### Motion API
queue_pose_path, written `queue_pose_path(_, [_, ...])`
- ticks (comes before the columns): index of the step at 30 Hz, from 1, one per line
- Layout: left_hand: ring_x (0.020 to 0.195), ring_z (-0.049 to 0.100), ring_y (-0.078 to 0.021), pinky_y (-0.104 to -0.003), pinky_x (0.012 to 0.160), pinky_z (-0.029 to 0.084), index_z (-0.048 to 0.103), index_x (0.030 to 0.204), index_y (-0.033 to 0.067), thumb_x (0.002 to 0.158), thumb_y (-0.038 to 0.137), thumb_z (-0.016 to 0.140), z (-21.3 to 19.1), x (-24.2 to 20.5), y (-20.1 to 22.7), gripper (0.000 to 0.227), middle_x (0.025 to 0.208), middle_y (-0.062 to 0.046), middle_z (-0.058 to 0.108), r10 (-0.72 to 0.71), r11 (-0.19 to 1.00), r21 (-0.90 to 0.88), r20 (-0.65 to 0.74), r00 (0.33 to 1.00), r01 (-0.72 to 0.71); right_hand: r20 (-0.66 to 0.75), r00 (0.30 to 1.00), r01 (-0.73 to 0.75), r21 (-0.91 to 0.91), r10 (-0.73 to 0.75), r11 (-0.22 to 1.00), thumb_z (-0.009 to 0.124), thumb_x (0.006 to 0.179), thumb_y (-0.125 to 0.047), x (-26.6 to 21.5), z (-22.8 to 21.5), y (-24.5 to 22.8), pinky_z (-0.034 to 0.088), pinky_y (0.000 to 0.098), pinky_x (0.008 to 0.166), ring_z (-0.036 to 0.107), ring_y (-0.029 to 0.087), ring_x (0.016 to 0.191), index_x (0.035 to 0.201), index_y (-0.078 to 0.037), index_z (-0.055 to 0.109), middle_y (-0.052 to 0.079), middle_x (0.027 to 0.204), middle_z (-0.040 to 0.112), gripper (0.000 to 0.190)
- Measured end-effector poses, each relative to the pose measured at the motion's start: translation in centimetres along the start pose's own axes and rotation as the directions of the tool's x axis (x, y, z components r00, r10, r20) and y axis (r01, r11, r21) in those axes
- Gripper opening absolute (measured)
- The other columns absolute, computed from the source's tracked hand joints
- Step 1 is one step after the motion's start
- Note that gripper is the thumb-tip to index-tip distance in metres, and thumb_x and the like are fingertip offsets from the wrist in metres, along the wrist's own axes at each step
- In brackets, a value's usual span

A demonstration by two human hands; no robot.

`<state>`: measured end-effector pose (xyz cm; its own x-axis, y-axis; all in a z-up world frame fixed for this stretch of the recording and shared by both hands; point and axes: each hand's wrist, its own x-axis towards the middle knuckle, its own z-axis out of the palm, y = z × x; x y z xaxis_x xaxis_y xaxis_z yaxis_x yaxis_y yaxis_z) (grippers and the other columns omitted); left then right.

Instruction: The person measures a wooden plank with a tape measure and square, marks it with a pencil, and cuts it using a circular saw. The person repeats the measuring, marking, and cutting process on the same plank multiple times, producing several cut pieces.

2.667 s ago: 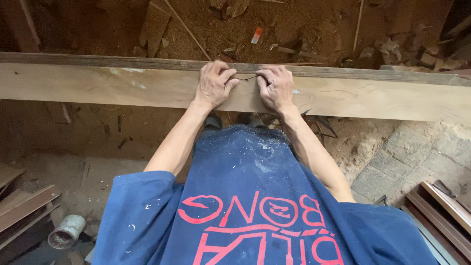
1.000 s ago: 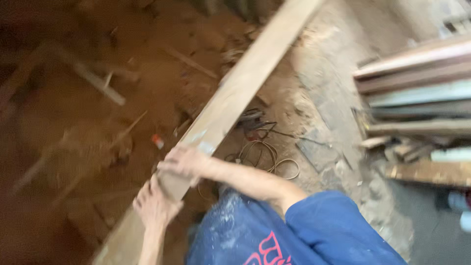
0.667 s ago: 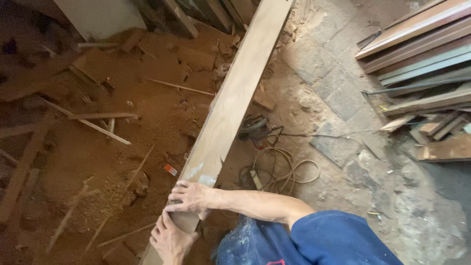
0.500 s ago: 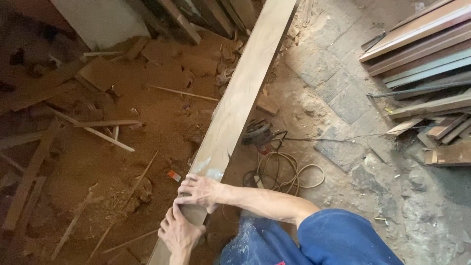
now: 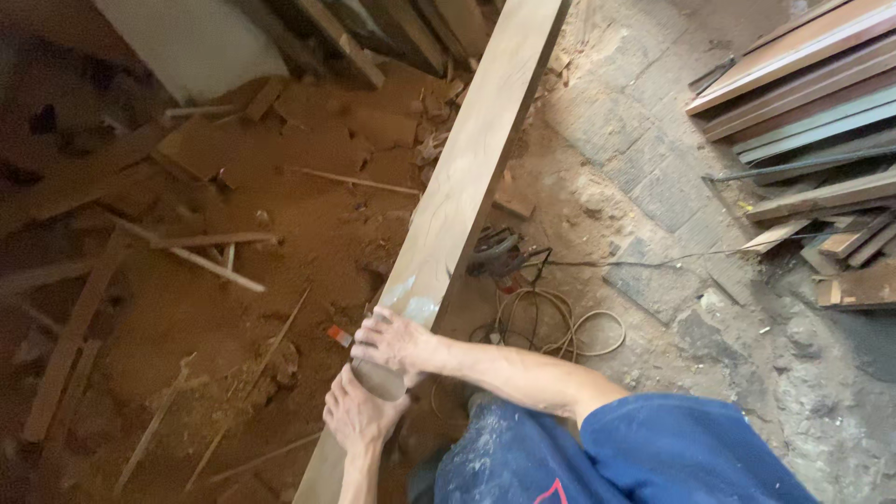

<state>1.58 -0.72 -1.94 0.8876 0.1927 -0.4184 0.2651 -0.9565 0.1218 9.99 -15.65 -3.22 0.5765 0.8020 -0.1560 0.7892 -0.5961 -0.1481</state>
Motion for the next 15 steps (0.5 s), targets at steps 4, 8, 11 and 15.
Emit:
queue_pose_path(4, [0.132,0.05,-0.0315,-0.046,0.108,0.041,0.036,0.151,0.0098,0.048,0.062,0.089,1.0,-0.3,-1.3,0.127,0.146,-0.009,0.051,0.098,0.995,-0.021,-0.089,0.991,-0.1,-0.193,0.981,-0.031,-0.163,-0.001,0.986,0.085,0.063,-0.04,0.4,0.5,-1.6,0.028,0.0495,0.12,0.046,0.024,0.131,0.148,-0.022,0.048,0.005,0.13,0.053,0.095])
queue_pose_path(8, [0.129,0.054,-0.0343,-0.047,0.107,0.041,0.041,0.15,0.0046,0.045,0.07,0.09,2.3,-0.3,-2.1,0.133,0.141,-0.016,0.058,0.197,0.958,-0.141,-0.318,0.928,-0.251,-0.671,0.732,-0.194,-0.041,0.116,0.98,0.07,0.102,-0.029,-1.0,1.8,-4.6,0.041,0.0512,0.105,0.051,0.032,0.124,0.116,-0.013,0.062,0.012,0.118,0.058,0.023])
queue_pose_path(11, [0.139,0.044,-0.0377,-0.051,0.111,0.036,0.028,0.155,-0.0015,0.054,0.071,0.091,3.7,-1.0,-3.6,0.139,0.151,-0.024,0.046,0.212,0.936,-0.197,-0.342,0.915,-0.291,-0.229,0.882,-0.338,0.301,0.412,0.892,0.067,0.082,-0.017,-4.9,3.5,-8.1,0.045,0.05,0.092,0.054,0.033,0.122,0.123,-0.011,0.064,0.014,0.122,0.06,0.042])
queue_pose_path(15, [0.144,0.037,-0.0392,-0.051,0.117,0.029,0.022,0.155,0.0013,0.053,0.061,0.092,4.3,-1.0,-4.2,0.137,0.155,-0.024,0.037,0.231,0.931,-0.2,-0.325,0.917,-0.305,-0.423,0.622,-0.467,0.475,0.659,0.746,0.067,0.075,-0.007,-11.5,5.8,-13.5,0.045,0.0497,0.107,0.051,0.04,0.126,0.146,-0.005,0.049,0.02,0.141,0.048,0.073])
